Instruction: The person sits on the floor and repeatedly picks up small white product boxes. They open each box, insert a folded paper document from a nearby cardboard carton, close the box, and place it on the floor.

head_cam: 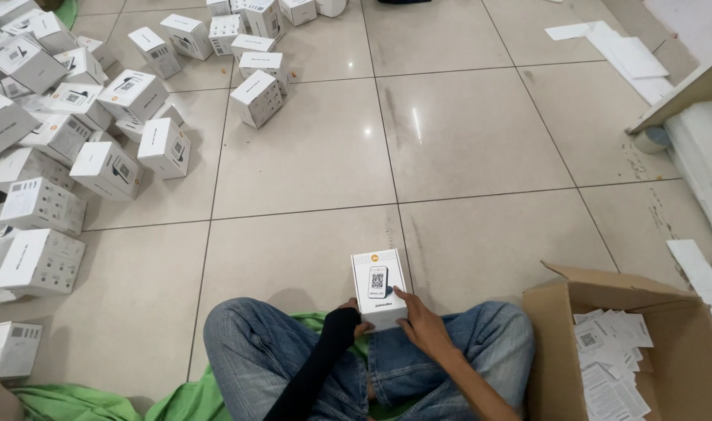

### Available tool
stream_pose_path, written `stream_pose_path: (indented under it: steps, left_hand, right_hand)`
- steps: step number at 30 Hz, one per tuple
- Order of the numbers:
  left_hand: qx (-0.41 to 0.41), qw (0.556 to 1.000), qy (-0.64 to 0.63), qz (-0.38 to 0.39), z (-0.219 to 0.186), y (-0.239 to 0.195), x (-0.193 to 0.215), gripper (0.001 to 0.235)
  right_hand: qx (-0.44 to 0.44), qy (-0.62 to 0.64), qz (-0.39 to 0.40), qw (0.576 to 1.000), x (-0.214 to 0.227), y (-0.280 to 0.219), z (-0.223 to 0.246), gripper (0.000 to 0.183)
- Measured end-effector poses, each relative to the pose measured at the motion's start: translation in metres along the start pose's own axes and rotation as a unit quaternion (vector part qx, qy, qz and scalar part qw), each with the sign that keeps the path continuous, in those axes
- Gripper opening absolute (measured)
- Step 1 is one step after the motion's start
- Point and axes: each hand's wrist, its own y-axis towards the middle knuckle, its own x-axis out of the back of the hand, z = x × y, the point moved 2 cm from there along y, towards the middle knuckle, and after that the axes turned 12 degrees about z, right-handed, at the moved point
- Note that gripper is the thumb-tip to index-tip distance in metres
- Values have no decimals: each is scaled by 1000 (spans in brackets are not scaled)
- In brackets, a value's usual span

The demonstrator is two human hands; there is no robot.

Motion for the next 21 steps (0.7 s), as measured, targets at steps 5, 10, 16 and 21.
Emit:
stream_pose_path:
  steps: [5, 10, 16, 21]
  left_hand:
    - [-20, 997, 78, -13, -11, -2, 6, 64]
    - [36, 999, -20, 32, -94, -31, 84, 57]
    - [64, 992, -108, -12, -55, 2, 70, 63]
    - [-29, 947, -96, 304, -79, -72, 91, 44]
  right_hand:
    - [4, 27, -7, 1000, 26, -2, 11, 72]
    - [-74, 160, -37, 984, 68, 1, 24, 71]
    - [-54, 226, -78, 970, 43, 9, -6, 60]
    - [-81, 170, 113, 976, 57, -38, 33, 60]
